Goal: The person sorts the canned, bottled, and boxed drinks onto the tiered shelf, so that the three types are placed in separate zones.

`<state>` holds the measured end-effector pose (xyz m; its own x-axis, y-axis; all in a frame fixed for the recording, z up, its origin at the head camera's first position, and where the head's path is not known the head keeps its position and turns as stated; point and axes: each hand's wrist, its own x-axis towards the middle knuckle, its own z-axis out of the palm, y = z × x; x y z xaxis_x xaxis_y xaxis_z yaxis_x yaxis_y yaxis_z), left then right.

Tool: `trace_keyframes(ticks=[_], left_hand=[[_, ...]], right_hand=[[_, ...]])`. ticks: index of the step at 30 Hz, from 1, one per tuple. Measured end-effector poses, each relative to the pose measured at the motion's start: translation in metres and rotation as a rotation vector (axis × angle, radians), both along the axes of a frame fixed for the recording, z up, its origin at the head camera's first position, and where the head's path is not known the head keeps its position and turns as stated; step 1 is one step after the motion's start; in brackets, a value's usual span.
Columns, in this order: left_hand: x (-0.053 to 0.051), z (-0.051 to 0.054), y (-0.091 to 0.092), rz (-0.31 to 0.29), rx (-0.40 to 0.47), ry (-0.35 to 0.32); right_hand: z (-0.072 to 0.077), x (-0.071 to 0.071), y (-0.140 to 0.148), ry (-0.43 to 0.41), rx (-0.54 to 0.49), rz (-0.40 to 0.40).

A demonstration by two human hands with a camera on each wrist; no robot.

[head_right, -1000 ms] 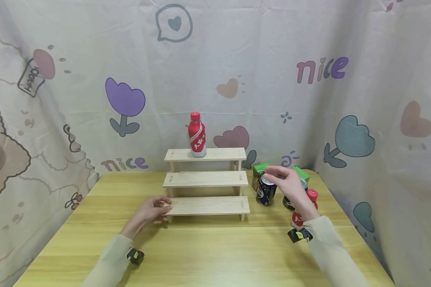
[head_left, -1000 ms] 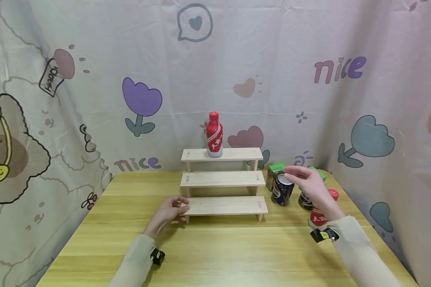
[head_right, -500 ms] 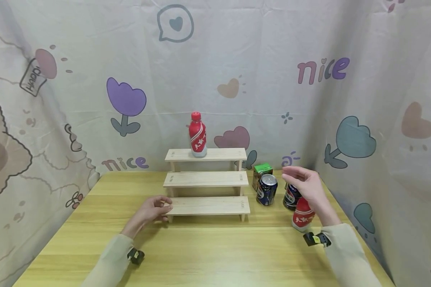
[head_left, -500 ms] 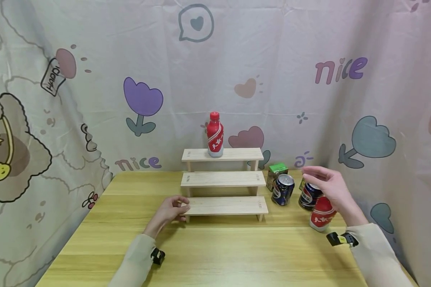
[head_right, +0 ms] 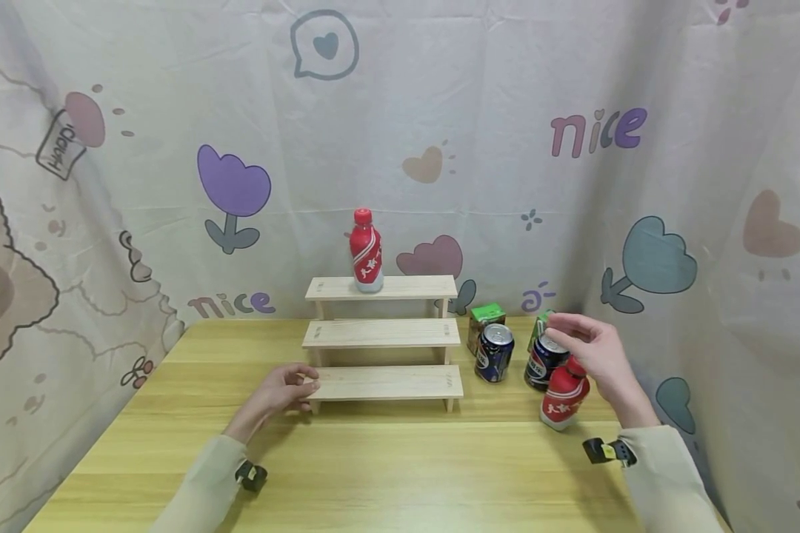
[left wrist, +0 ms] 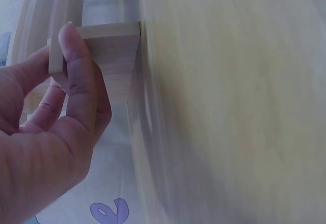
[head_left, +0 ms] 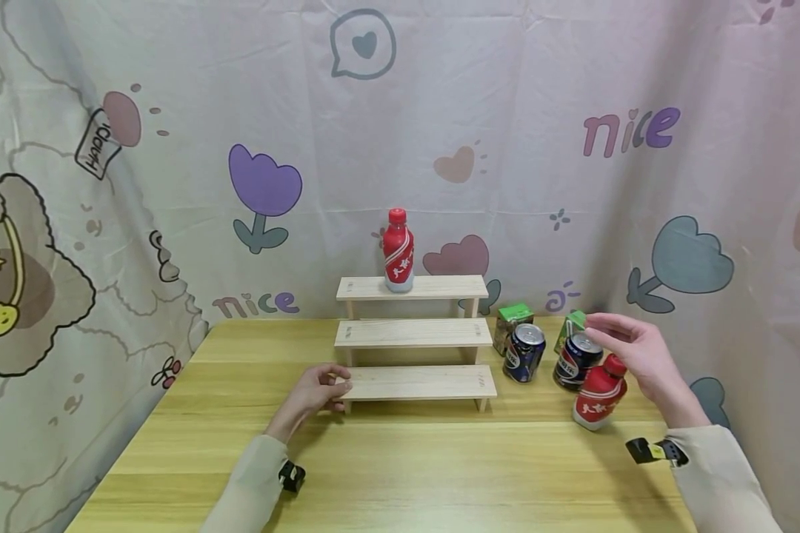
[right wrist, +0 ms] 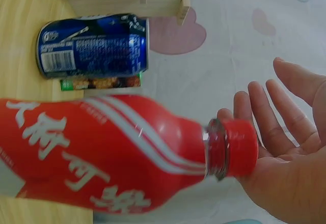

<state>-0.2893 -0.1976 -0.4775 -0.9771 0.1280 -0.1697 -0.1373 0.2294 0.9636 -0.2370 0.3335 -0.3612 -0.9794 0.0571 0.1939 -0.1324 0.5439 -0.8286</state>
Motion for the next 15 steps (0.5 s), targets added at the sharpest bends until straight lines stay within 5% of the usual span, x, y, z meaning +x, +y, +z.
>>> trace_keyframes(ticks=[15], left_hand=[[0.005, 0.004, 0.001, -0.01, 0.031, 0.002]], right_hand=[[-0.024, 0.003, 0.028, -0.005, -0.004, 0.092]])
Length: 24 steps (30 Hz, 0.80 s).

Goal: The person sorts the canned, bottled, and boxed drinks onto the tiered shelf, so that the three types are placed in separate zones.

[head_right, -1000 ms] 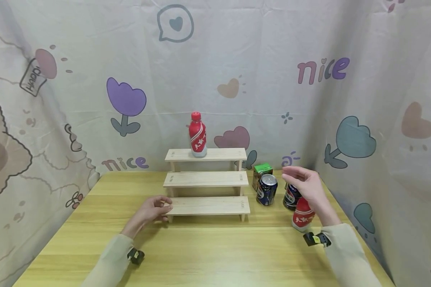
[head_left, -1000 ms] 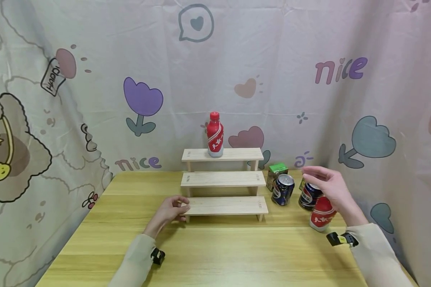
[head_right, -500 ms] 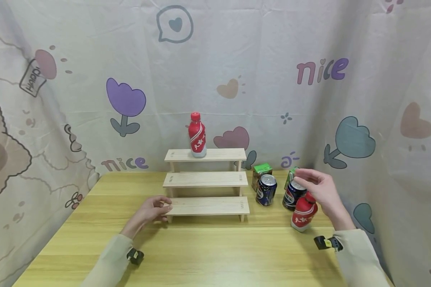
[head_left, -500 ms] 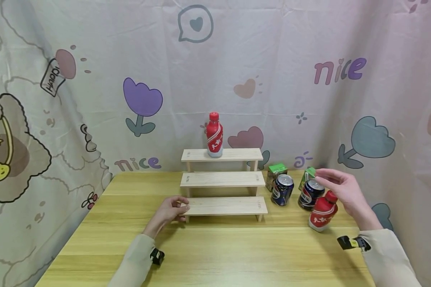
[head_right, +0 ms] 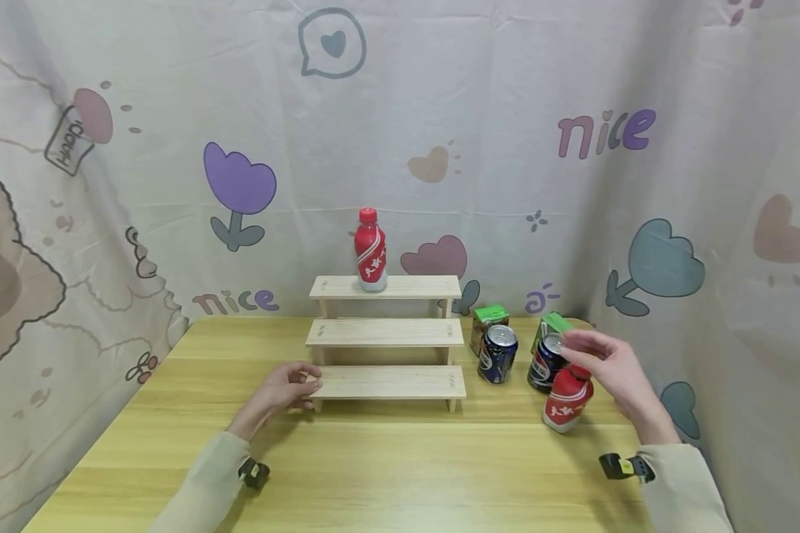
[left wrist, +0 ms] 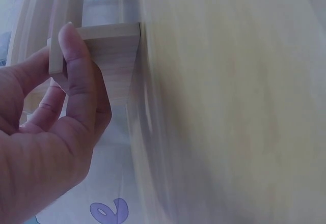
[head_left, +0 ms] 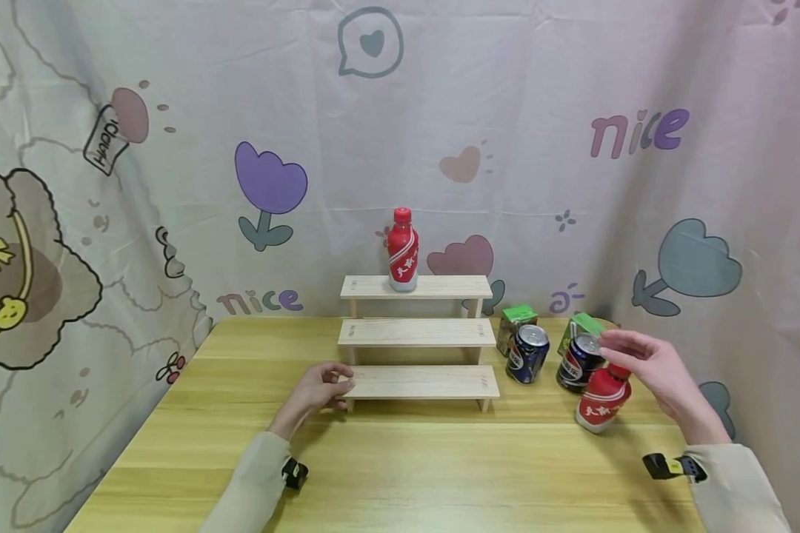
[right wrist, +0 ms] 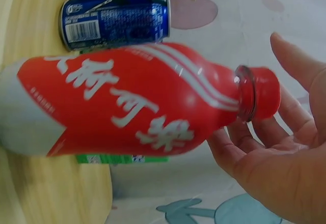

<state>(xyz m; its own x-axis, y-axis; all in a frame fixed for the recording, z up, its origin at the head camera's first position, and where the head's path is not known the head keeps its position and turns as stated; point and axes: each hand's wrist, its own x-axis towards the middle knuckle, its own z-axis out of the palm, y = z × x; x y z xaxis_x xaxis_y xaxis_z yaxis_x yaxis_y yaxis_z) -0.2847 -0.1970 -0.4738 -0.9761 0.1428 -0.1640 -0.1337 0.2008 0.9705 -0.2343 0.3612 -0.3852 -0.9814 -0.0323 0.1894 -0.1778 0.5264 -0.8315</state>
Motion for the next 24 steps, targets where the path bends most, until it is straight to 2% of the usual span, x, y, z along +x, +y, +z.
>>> trace_keyframes(ticks=[8, 16, 24], left_hand=[[0.001, 0.001, 0.002, -0.002, -0.006, -0.004], [0.0, 0.001, 0.001, -0.007, -0.001, -0.004], [0.002, 0.003, 0.001, -0.009, -0.009, 0.002]], right_hand=[[-0.012, 0.007, 0.012, -0.081, 0.098, 0.007], [-0.025, 0.007, 0.022, -0.155, 0.119, 0.077], [-0.041, 0.009, 0.024, -0.114, 0.104, 0.137]])
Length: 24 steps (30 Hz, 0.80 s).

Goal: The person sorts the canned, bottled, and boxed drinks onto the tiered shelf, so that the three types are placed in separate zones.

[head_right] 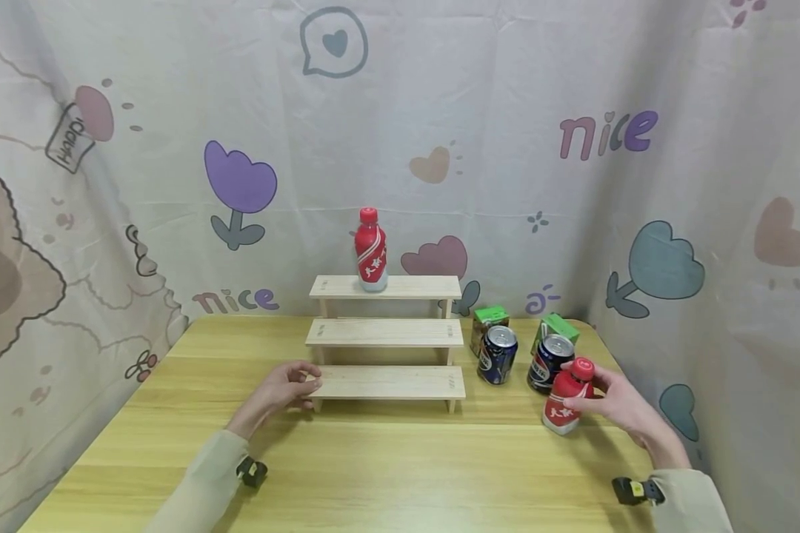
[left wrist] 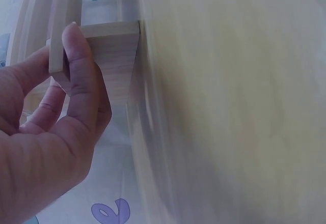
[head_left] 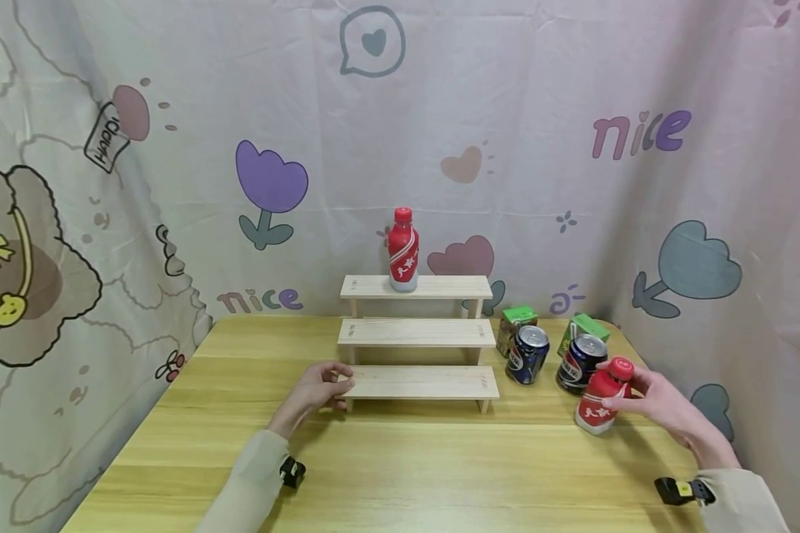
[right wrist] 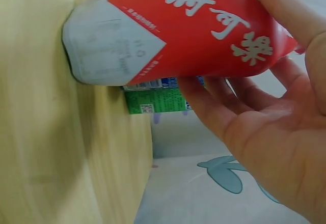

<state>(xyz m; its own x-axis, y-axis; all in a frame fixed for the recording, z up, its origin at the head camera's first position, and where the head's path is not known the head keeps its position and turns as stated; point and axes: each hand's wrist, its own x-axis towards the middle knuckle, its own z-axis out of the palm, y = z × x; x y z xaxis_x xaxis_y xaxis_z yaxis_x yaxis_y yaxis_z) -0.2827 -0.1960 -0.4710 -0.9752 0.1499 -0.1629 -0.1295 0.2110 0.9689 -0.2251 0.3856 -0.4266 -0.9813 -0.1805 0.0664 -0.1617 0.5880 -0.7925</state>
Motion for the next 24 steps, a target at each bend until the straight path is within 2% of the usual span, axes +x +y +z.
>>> trace_keyframes(ticks=[4, 15, 20, 24], left_hand=[[0.001, -0.001, 0.0, -0.005, 0.008, 0.002], [0.0, 0.0, 0.001, 0.012, 0.022, -0.005], [0.002, 0.001, 0.002, 0.01, 0.021, -0.008], [0.002, 0.002, 0.002, 0.011, 0.024, -0.003]], right_hand=[[-0.004, 0.0, -0.002, 0.02, 0.004, -0.005], [-0.009, -0.001, -0.011, -0.017, 0.045, -0.149], [-0.007, -0.001, -0.016, 0.018, 0.055, -0.181], [0.0, -0.003, -0.025, 0.053, 0.054, -0.19]])
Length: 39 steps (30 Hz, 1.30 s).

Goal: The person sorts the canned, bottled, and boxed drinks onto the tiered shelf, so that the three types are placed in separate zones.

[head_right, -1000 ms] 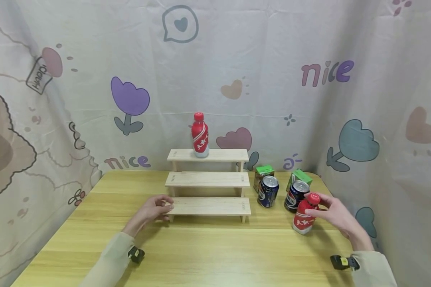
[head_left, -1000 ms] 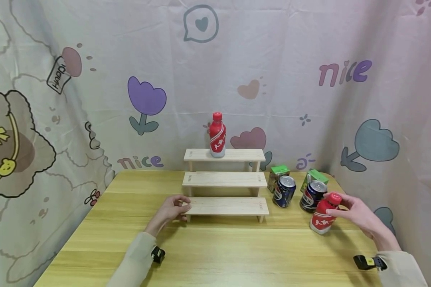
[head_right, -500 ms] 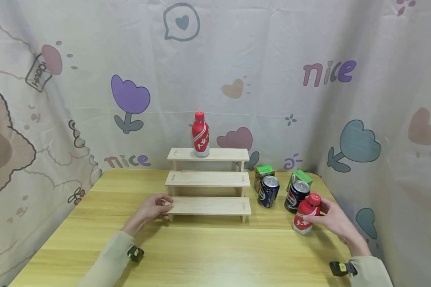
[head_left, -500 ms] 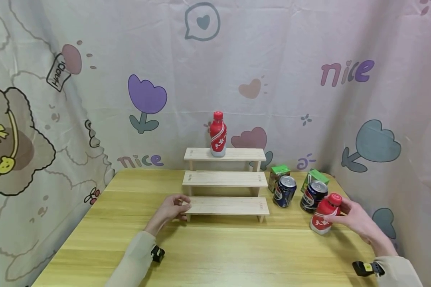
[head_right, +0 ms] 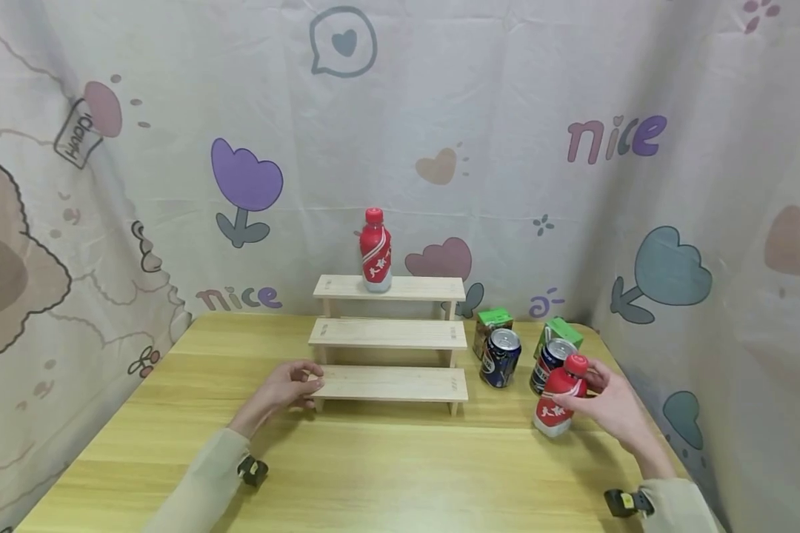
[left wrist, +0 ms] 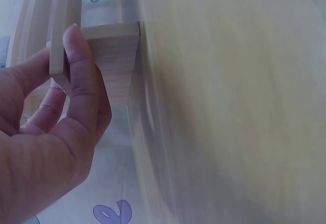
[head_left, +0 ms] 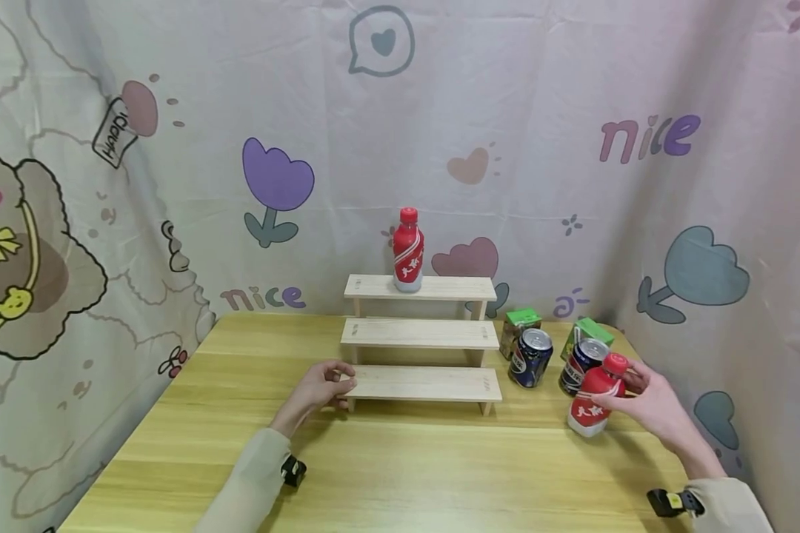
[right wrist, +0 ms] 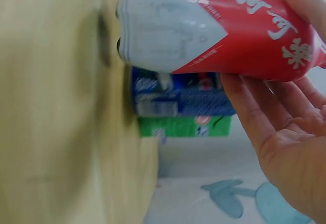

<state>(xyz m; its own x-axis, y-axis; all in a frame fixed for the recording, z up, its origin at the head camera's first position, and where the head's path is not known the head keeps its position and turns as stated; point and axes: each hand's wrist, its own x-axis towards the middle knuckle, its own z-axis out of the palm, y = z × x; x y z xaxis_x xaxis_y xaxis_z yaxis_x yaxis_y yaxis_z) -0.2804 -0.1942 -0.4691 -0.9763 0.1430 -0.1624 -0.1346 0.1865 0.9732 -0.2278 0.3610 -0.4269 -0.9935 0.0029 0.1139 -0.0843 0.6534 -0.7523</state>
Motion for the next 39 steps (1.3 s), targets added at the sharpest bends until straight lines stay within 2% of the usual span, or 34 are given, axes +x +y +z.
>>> trace_keyframes(ticks=[8, 13, 23, 29, 34, 39], left_hand=[[0.001, 0.0, -0.002, 0.006, -0.006, 0.002], [-0.001, -0.002, -0.003, 0.015, -0.003, 0.002], [0.0, -0.006, 0.0, 0.028, -0.005, -0.003], [-0.001, -0.005, 0.001, 0.018, -0.004, 0.008], [-0.003, -0.005, 0.001, 0.015, -0.004, 0.014], [-0.003, -0.005, 0.001, 0.006, -0.008, 0.015]], right_hand=[[0.029, -0.006, -0.025, 0.075, -0.032, 0.033], [0.042, -0.013, -0.042, 0.118, -0.073, 0.066], [0.05, -0.018, -0.057, 0.108, -0.121, 0.106], [0.055, -0.021, -0.067, 0.166, -0.106, 0.106], [0.061, -0.025, -0.077, 0.207, -0.126, 0.137], [0.07, -0.029, -0.087, 0.186, -0.132, 0.164]])
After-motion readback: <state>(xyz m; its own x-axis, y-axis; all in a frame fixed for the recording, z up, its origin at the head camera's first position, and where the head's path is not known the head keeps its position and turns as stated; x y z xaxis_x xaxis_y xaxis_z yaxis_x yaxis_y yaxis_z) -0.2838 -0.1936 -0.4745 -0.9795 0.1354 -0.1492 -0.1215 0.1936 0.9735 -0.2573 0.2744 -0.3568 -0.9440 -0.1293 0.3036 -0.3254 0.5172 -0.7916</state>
